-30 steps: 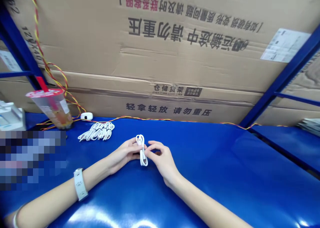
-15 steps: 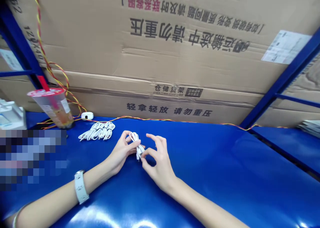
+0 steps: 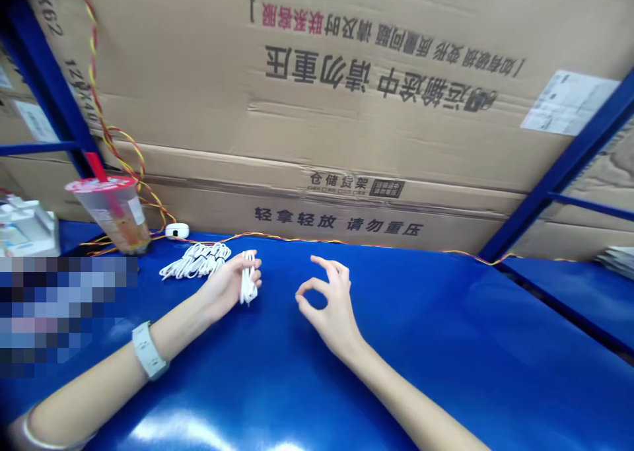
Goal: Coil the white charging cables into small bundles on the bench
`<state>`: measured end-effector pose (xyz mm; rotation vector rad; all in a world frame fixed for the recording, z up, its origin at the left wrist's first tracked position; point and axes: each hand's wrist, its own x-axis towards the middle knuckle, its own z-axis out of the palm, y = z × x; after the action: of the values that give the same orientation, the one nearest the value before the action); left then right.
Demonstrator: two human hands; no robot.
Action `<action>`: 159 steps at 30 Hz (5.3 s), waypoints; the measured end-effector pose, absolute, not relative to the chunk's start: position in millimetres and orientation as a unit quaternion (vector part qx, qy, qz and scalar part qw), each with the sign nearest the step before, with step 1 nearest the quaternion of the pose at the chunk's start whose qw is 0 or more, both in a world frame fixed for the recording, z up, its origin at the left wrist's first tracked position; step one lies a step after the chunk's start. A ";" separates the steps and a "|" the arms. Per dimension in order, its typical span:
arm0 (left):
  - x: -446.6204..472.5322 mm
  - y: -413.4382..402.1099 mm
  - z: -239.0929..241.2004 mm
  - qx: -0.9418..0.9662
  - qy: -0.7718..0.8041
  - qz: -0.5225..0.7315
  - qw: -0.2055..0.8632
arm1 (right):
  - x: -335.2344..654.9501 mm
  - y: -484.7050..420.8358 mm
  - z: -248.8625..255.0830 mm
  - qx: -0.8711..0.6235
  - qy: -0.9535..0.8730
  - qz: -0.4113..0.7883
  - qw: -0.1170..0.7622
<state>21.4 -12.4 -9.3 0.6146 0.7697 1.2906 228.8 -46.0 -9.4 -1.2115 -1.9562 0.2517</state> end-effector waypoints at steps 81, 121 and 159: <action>11.7 -31.8 6.8 0.696 0.434 0.189 0.541 | 240.0 -41.9 12.8 -0.338 -0.846 0.319 0.263; 35.9 -34.3 -14.6 0.791 0.522 0.180 0.264 | 227.8 -42.0 -17.1 -0.522 -0.768 0.297 0.223; 47.9 -46.6 4.0 0.275 0.289 0.423 0.814 | 209.2 -64.7 -8.9 -0.366 -0.831 0.221 0.356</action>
<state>47.9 -46.6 4.0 0.5874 0.6175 0.9023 209.2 -64.7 -8.9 -0.9450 -2.1465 0.5699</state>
